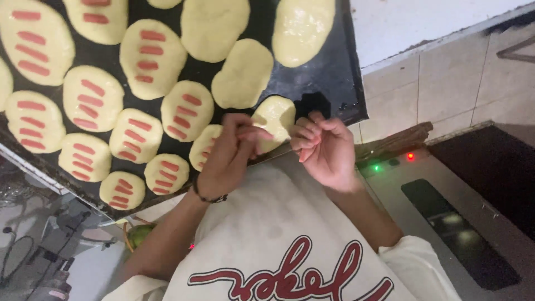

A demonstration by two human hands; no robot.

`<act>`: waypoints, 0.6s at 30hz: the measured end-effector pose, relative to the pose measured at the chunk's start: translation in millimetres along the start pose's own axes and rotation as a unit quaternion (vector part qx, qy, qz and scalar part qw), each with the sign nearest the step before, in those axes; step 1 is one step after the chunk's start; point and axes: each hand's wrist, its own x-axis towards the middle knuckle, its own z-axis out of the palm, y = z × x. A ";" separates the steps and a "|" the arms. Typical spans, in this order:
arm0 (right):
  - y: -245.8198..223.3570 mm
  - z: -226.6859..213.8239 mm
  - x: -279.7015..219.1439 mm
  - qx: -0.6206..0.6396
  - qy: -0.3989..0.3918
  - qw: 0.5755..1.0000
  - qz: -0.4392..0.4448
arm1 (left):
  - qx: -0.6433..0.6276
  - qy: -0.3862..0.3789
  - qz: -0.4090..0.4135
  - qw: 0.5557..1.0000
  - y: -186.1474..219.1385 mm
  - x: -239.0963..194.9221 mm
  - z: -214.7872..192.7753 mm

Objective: Placing small strips of sausage onto individual pieces of dough on a baking tray in a bakery kitchen.

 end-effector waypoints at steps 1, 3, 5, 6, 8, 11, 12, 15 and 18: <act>-2.3 -9.0 -2.9 0.004 0.002 1.000 -0.003 | 0.002 -0.005 -0.003 1.000 6.5 2.0 0.4; -2.9 -27.6 -8.6 -0.030 0.029 0.998 0.039 | 0.203 0.020 0.008 0.979 19.0 3.0 -0.5; 1.3 -16.1 -14.6 -0.102 0.056 0.991 0.063 | 0.233 0.018 0.033 0.972 15.6 10.4 -0.7; 3.3 -10.4 -19.2 -0.178 0.087 0.976 0.089 | 0.257 0.018 0.058 0.965 13.8 13.3 0.1; 4.5 -12.2 -22.8 -0.199 0.069 0.974 0.089 | 0.261 0.032 0.090 0.961 22.6 19.7 4.6; -2.3 -14.4 -27.3 -0.265 0.050 0.961 0.053 | 0.232 0.033 0.126 0.964 25.7 26.7 10.5; -5.5 -15.4 -28.5 -0.308 0.049 0.950 0.019 | 0.201 0.020 0.127 0.971 24.6 28.2 11.9; -16.9 -12.5 -31.9 -0.374 0.043 0.925 -0.045 | 0.206 0.003 0.129 0.970 25.4 29.6 15.1; -27.3 -10.2 -34.6 -0.448 0.016 0.888 -0.101 | 0.162 0.034 0.101 0.981 27.2 31.6 16.4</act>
